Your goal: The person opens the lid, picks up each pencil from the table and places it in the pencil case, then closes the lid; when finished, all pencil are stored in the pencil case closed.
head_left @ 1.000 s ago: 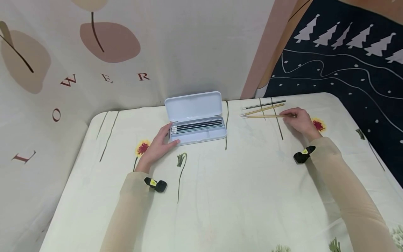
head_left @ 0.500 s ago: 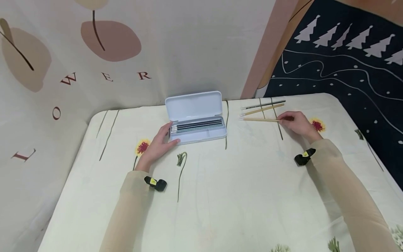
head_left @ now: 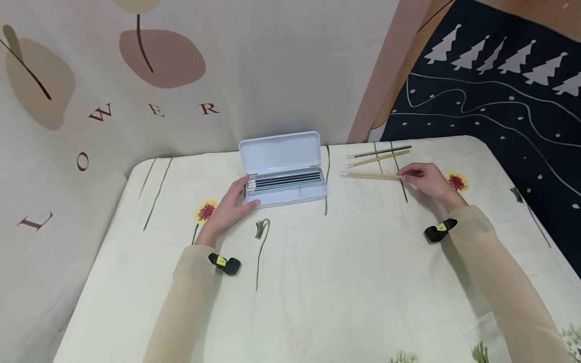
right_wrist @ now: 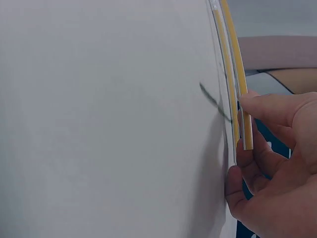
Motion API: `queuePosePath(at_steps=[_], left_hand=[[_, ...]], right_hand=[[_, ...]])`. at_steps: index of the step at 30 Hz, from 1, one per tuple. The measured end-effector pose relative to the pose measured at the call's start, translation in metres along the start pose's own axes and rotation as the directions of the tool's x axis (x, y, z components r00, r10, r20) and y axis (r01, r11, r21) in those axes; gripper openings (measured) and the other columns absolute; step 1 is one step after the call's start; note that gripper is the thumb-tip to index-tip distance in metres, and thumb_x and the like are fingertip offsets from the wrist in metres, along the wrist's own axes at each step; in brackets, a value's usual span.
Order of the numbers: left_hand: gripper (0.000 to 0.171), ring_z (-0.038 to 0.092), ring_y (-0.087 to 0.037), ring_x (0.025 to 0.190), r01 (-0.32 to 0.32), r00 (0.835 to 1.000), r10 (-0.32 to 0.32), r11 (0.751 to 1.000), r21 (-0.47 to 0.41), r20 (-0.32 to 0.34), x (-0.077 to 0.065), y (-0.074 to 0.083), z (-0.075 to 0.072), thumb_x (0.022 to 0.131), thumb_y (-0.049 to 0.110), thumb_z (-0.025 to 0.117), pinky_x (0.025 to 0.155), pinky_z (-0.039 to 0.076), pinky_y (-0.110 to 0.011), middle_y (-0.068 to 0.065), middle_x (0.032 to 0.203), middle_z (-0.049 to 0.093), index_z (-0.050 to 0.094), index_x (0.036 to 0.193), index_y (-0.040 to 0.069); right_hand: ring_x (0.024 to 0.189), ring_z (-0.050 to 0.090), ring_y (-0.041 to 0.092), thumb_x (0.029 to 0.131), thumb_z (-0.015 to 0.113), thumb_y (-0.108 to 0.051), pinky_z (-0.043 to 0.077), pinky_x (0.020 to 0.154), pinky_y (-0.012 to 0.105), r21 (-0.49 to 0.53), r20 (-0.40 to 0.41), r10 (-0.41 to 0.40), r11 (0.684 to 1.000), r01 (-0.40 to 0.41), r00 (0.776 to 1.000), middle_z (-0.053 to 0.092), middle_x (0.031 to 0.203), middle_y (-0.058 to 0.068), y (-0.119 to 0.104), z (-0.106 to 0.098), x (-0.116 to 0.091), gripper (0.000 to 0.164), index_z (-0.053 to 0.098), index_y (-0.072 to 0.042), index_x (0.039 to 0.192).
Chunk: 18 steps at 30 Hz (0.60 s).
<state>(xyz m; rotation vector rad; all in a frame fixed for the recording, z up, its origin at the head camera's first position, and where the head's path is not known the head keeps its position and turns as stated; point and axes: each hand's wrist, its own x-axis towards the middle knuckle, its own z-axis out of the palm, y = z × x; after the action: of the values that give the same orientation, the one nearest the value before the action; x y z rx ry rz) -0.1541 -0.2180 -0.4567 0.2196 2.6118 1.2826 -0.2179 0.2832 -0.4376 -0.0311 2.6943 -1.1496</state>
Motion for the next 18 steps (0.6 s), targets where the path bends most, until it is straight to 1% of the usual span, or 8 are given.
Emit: queuePosePath(at_steps=[3, 7, 14, 18], left_hand=[[0.083, 0.014, -0.03, 0.144, -0.002, 1.0, 0.002, 1.0, -0.002, 0.0, 0.0, 0.0, 0.0, 0.093, 0.036, 0.064, 0.115, 0.016, -0.05, -0.011, 0.159, 0.013, 0.015, 0.156, 0.013], [0.082, 0.015, -0.03, 0.144, 0.003, 1.0, -0.003, 1.0, -0.004, 0.001, 0.001, -0.001, 0.0, 0.093, 0.036, 0.064, 0.115, 0.016, -0.05, -0.011, 0.159, 0.013, 0.016, 0.156, 0.013], [0.082, 0.015, -0.031, 0.144, -0.002, 1.0, 0.002, 1.0, 0.003, 0.0, 0.001, -0.001, 0.0, 0.093, 0.034, 0.064, 0.114, 0.017, -0.05, -0.012, 0.159, 0.013, 0.015, 0.156, 0.012], [0.082, 0.015, -0.031, 0.144, -0.008, 1.0, 0.008, 1.0, 0.004, -0.003, 0.0, -0.001, 0.0, 0.093, 0.034, 0.064, 0.114, 0.016, -0.05, -0.012, 0.159, 0.013, 0.015, 0.156, 0.012]], right_hand=[[0.096, 0.046, 0.027, 0.097, 0.055, -0.009, 0.039, 0.078, 0.035, 0.011, 0.001, 0.0, 1.0, 0.0, 1.0, 0.057, 0.119, 0.019, -0.002, 0.001, -0.003, 0.025, 0.063, 0.002, 0.118], [0.092, 0.047, 0.026, 0.097, 0.055, -0.009, 0.04, 0.074, 0.033, 0.017, 0.009, -0.026, 1.0, 0.026, 1.0, 0.058, 0.117, 0.018, -0.006, 0.005, -0.008, 0.024, 0.065, 0.002, 0.117], [0.098, 0.051, 0.027, 0.096, 0.056, -0.005, 0.042, 0.077, 0.034, 0.03, 0.012, -0.077, 0.997, 0.077, 0.997, 0.058, 0.121, 0.019, -0.015, 0.01, -0.014, 0.022, 0.066, 0.003, 0.114], [0.098, 0.051, 0.025, 0.095, 0.056, -0.004, 0.043, 0.074, 0.029, 0.042, 0.0, -0.108, 0.993, 0.108, 0.994, 0.059, 0.12, 0.019, -0.02, 0.012, -0.017, 0.021, 0.067, 0.003, 0.113]])
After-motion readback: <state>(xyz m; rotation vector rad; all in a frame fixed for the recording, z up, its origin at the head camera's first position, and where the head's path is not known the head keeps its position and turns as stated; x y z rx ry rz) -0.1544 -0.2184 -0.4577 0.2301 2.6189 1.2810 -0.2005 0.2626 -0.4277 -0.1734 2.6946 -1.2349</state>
